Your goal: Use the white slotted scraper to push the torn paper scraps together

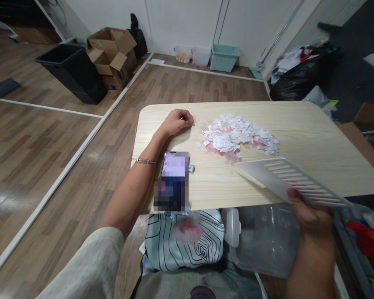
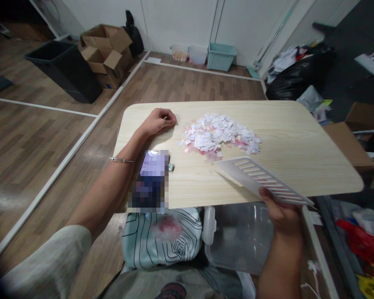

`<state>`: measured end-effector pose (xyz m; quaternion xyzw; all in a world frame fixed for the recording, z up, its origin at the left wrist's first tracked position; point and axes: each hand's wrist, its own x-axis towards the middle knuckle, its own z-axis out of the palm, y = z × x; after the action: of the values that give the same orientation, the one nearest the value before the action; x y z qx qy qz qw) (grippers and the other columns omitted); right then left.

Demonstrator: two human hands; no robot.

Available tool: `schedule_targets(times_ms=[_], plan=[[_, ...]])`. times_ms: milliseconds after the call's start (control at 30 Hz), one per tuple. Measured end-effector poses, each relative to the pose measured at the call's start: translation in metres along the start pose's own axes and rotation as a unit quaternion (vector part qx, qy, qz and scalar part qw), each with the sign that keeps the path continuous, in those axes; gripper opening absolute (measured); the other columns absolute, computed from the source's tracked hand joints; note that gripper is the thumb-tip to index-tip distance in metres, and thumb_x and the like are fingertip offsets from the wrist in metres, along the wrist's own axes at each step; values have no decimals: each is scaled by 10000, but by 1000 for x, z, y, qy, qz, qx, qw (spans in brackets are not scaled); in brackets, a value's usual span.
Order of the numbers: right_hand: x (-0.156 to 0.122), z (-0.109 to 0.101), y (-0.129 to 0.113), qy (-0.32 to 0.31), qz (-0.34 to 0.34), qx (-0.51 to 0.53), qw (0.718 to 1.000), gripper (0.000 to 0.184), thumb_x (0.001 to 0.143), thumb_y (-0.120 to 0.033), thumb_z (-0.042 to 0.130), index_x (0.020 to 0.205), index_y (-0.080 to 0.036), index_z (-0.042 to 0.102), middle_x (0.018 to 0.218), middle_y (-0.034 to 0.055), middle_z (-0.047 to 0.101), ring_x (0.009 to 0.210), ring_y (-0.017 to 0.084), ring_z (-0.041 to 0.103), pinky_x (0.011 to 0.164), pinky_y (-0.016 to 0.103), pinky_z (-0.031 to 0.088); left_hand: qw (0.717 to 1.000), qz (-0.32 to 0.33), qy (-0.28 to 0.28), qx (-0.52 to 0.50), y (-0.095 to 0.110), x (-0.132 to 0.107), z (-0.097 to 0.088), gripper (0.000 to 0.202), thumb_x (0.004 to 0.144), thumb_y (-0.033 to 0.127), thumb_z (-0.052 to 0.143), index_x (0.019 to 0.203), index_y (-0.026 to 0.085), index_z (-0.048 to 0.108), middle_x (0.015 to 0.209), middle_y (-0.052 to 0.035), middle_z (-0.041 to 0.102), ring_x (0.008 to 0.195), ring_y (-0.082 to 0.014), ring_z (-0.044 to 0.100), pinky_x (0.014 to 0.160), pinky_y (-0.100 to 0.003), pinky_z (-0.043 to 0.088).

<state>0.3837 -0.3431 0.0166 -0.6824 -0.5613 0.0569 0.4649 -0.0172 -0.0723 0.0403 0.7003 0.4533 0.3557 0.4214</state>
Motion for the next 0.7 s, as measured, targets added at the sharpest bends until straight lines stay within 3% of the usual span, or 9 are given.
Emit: schedule_targets(times_ms=[200, 333, 433, 567, 700], plan=[[11, -14, -5, -30, -66, -57, 996, 198, 848, -499, 812, 829, -304, 842, 871, 44, 878, 902, 350, 843, 1037, 549, 644, 1000, 13, 14, -2, -7, 2, 2, 120, 709, 76, 675, 785, 145, 736, 693, -23, 662, 658, -130, 515, 660, -314, 365], [13, -16, -10, -60, -92, -84, 990, 225, 846, -541, 799, 861, -320, 838, 895, 23, 879, 1092, 372, 825, 1184, 580, 558, 1000, 13, 7, -11, -8, 2, 1, 115, 709, 84, 679, 794, 140, 734, 686, -18, 650, 638, -125, 509, 648, -313, 350], [7, -12, -11, -90, -57, -66, 992, 291, 837, -606, 802, 888, -322, 843, 892, 24, 878, 1167, 366, 807, 1209, 554, 545, 1000, 8, 5, -7, -7, 2, 1, 122, 693, 100, 678, 796, 140, 731, 677, -8, 641, 632, -124, 503, 648, -314, 349], [-2, -3, -21, -129, -32, -29, 991, 359, 843, -688, 790, 842, -334, 848, 808, 15, 868, 923, 339, 838, 972, 494, 681, 1000, 13, 7, 1, -6, 2, 1, 122, 675, 131, 676, 785, 150, 727, 691, -13, 669, 667, -135, 531, 672, -317, 373], [-6, 1, -38, -184, -18, 15, 983, 285, 849, -644, 819, 848, -360, 851, 751, 1, 857, 754, 326, 827, 761, 466, 713, 1000, 14, 7, -1, -5, 2, 1, 115, 669, 145, 677, 774, 157, 723, 705, -20, 684, 672, -137, 537, 678, -317, 393]])
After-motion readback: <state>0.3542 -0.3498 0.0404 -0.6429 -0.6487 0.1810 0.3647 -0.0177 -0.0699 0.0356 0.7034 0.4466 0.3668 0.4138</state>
